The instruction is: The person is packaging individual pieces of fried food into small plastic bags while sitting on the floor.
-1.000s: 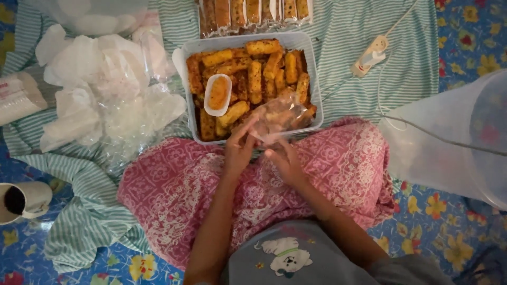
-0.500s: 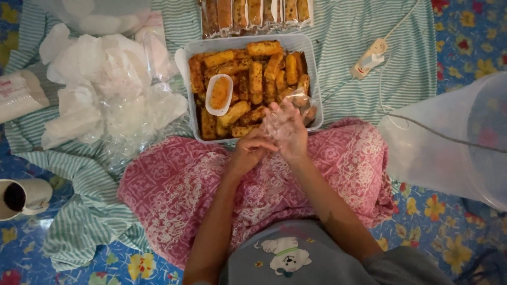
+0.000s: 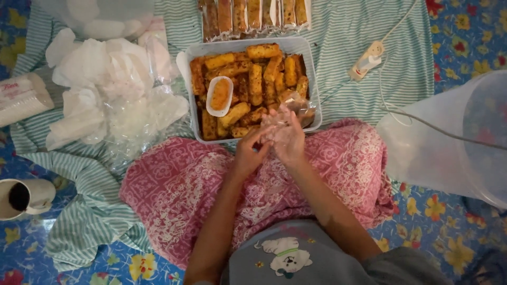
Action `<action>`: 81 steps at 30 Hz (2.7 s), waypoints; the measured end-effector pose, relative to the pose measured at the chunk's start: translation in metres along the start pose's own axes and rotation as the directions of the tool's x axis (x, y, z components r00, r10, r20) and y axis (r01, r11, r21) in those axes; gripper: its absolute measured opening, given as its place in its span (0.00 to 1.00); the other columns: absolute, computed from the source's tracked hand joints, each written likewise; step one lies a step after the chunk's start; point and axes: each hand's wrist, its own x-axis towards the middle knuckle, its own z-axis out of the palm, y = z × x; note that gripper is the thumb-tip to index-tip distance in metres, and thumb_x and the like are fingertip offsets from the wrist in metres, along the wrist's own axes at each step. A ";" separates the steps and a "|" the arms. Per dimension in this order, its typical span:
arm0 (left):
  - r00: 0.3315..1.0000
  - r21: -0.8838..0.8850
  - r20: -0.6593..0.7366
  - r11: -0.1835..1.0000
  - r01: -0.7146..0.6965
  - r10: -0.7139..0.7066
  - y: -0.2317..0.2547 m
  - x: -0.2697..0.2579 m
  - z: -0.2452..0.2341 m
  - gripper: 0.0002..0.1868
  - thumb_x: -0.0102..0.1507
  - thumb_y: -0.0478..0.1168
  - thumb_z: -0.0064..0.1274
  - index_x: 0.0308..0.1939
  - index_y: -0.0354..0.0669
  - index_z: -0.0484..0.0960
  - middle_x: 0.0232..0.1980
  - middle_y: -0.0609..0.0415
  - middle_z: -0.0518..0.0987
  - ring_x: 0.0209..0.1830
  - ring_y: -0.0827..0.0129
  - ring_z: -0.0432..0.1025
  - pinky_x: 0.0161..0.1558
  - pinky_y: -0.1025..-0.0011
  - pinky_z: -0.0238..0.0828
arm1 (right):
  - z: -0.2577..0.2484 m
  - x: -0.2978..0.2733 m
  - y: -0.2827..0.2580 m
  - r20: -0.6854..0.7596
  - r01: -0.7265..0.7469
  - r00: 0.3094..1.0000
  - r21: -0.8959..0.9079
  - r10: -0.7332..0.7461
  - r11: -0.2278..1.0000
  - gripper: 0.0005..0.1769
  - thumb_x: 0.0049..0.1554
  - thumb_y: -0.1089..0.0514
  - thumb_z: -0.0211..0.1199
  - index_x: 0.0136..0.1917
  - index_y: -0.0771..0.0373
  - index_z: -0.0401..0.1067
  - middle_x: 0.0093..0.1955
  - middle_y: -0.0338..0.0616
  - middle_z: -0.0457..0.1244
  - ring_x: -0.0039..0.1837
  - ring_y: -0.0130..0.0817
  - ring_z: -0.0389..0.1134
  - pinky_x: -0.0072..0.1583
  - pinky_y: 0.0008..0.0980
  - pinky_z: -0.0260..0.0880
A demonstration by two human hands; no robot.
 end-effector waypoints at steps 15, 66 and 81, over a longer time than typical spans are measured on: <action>0.959 0.370 -0.264 0.929 0.000 0.106 0.011 0.031 -0.037 0.13 0.68 0.41 0.61 0.56 0.44 0.85 0.49 0.51 0.79 0.47 0.57 0.76 0.48 0.60 0.76 | 0.017 0.015 -0.047 -0.198 0.041 0.980 0.193 -0.002 0.980 0.23 0.57 0.38 0.67 0.56 0.56 0.78 0.54 0.44 0.72 0.59 0.48 0.74 0.68 0.59 0.70; 0.984 0.527 -0.179 0.845 0.093 0.003 0.012 0.076 -0.071 0.20 0.63 0.36 0.67 0.57 0.38 0.81 0.49 0.38 0.77 0.51 0.43 0.75 0.49 0.50 0.75 | 0.026 0.019 -0.089 -0.228 0.010 0.970 0.375 0.082 0.927 0.29 0.57 0.38 0.65 0.58 0.63 0.78 0.55 0.51 0.72 0.62 0.52 0.72 0.73 0.61 0.62; 0.987 0.219 0.049 0.962 -0.161 0.154 0.103 0.022 -0.039 0.22 0.57 0.32 0.68 0.55 0.40 0.85 0.53 0.45 0.81 0.53 0.46 0.78 0.54 0.51 0.78 | 0.048 0.005 -0.072 0.039 -0.088 0.996 0.285 0.080 0.954 0.36 0.58 0.29 0.56 0.58 0.61 0.78 0.57 0.51 0.72 0.64 0.54 0.70 0.70 0.60 0.66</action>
